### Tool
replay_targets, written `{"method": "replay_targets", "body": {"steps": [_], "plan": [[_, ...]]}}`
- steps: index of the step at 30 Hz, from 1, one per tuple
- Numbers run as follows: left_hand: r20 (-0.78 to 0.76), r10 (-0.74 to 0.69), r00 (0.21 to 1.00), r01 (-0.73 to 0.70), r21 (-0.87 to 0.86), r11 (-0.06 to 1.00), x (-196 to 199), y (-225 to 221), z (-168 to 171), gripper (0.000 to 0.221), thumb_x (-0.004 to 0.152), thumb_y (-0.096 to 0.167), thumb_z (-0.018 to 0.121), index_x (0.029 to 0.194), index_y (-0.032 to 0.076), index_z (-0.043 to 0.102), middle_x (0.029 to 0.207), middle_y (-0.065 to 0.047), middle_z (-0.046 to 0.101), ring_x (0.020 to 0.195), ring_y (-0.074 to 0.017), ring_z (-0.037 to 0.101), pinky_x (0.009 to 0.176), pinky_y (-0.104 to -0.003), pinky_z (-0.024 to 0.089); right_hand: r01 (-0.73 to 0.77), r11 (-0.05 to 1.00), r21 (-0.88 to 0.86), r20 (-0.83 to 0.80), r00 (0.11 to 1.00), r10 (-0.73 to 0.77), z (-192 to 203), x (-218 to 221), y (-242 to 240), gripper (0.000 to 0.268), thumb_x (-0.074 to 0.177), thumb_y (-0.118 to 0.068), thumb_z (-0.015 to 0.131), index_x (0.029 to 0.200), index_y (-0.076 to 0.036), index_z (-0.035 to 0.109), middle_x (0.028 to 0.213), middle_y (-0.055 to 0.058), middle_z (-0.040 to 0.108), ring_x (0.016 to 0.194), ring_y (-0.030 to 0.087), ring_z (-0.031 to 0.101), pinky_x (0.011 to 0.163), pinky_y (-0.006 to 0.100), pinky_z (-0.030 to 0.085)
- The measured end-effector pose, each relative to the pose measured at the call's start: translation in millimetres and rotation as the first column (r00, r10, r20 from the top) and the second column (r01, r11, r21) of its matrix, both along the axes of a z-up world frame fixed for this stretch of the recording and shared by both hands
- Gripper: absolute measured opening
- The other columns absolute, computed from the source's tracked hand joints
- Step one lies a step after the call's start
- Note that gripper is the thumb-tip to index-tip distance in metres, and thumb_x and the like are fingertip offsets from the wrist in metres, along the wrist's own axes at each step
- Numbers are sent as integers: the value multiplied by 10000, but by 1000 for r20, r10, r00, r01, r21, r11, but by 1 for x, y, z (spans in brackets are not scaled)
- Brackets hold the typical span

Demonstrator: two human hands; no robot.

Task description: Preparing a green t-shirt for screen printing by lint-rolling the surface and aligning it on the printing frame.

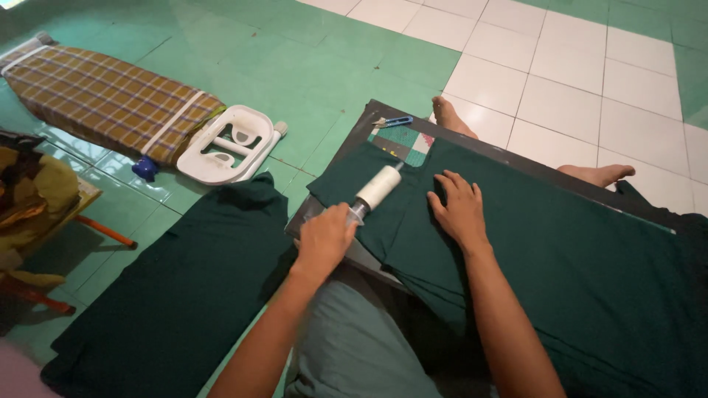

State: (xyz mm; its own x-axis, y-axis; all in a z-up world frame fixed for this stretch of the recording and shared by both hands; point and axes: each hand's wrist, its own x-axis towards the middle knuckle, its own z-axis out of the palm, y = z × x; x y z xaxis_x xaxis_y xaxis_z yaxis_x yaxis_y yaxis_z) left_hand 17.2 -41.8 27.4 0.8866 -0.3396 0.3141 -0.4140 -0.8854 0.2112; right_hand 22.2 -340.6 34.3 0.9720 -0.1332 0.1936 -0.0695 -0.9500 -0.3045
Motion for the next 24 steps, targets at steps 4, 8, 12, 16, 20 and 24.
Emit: {"method": "replay_targets", "body": {"steps": [4,8,12,16,20,24], "plan": [[-14,37,999,-37,-26,999,8,17,10,242,922,336,701,1065,153,632,864,-60,710,767,-386,745,611,-499,589,-8,1000,-7,20,1000,8,-1,1,0,472,1061,-448,538,1471,-214,563,1528,69,527,1462,280,462,1228,612,268],[-28,121,992,-123,-75,990,20,39,7,225,924,322,713,1049,140,669,846,-73,720,756,-382,748,619,-502,592,-14,1000,-20,58,998,15,-4,1,-1,467,1056,-449,553,1452,-204,587,1504,80,556,1439,293,494,1212,618,295],[34,171,985,-167,-100,981,35,56,-10,238,968,383,653,1017,150,661,825,-92,700,715,-390,737,627,-519,592,-4,1000,-20,55,998,5,-7,3,-3,468,1044,-465,552,1448,-231,584,1507,58,553,1446,278,486,1217,619,293],[29,221,975,-217,-94,972,36,63,-6,234,975,333,658,1030,106,659,834,-123,714,719,-416,738,621,-540,590,-4,1000,-23,66,998,6,-8,4,-4,468,1042,-471,561,1442,-228,595,1501,59,560,1438,279,496,1209,616,307],[15,268,963,-262,-167,951,33,76,2,232,1013,312,646,1069,88,671,866,-135,715,736,-421,730,608,-530,595,-13,1000,-16,71,997,14,-8,5,-3,465,1043,-458,563,1439,-216,600,1495,69,566,1434,291,500,1204,625,305],[-66,241,968,-250,-207,946,4,82,29,276,1037,344,607,1145,103,685,994,-152,746,871,-439,734,706,-572,599,-14,1000,-11,72,997,15,-9,4,-4,460,1051,-467,548,1439,-224,600,1499,60,562,1433,287,500,1205,628,304]]}}
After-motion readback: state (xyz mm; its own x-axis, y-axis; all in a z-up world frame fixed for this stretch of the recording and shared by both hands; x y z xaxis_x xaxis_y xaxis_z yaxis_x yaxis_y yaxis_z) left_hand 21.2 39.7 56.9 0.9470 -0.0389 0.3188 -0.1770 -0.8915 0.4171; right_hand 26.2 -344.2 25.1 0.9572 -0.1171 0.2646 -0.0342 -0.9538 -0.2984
